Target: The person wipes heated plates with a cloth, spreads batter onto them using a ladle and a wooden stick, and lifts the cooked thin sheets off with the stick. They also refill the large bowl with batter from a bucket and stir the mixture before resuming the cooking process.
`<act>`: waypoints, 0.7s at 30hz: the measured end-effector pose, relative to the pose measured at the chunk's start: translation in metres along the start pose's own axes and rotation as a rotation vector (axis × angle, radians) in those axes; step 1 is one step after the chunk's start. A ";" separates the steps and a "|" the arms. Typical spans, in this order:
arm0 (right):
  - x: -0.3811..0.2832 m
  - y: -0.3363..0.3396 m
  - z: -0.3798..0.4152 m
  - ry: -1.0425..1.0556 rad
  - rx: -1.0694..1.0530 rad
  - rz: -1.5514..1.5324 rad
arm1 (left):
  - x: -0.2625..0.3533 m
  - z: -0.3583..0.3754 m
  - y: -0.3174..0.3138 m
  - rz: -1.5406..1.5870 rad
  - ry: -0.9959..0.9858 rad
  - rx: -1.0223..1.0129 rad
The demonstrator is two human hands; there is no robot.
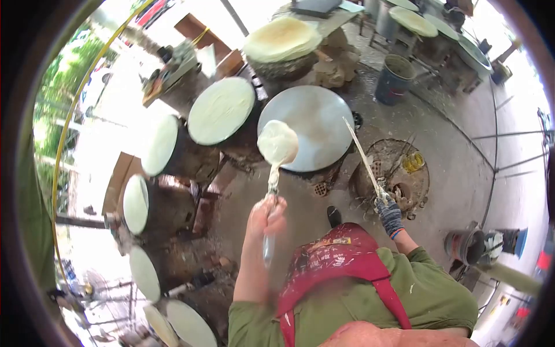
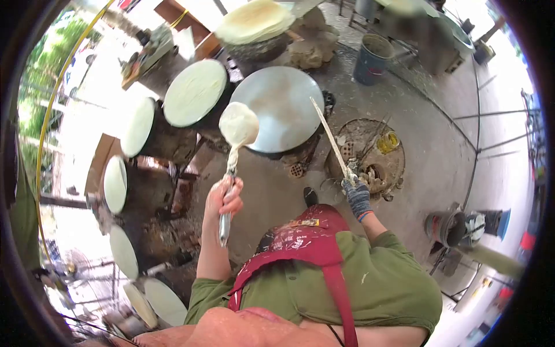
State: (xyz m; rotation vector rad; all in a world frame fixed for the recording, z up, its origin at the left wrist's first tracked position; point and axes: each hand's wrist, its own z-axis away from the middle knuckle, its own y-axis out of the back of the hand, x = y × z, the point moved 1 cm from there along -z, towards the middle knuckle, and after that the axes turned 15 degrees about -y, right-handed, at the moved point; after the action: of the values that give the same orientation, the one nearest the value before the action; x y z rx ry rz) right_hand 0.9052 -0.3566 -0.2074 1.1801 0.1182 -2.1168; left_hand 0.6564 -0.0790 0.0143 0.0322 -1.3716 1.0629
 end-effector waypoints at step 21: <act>-0.139 -0.187 -0.114 -0.324 0.120 -0.324 | -0.044 -0.297 0.078 -1.214 -0.883 0.135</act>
State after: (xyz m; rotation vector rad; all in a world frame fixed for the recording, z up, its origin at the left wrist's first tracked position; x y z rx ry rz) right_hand 0.9189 -0.0977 -0.2108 0.9142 0.0360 -2.6041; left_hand 0.8429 0.1117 -0.1443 1.3858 -1.6115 0.0378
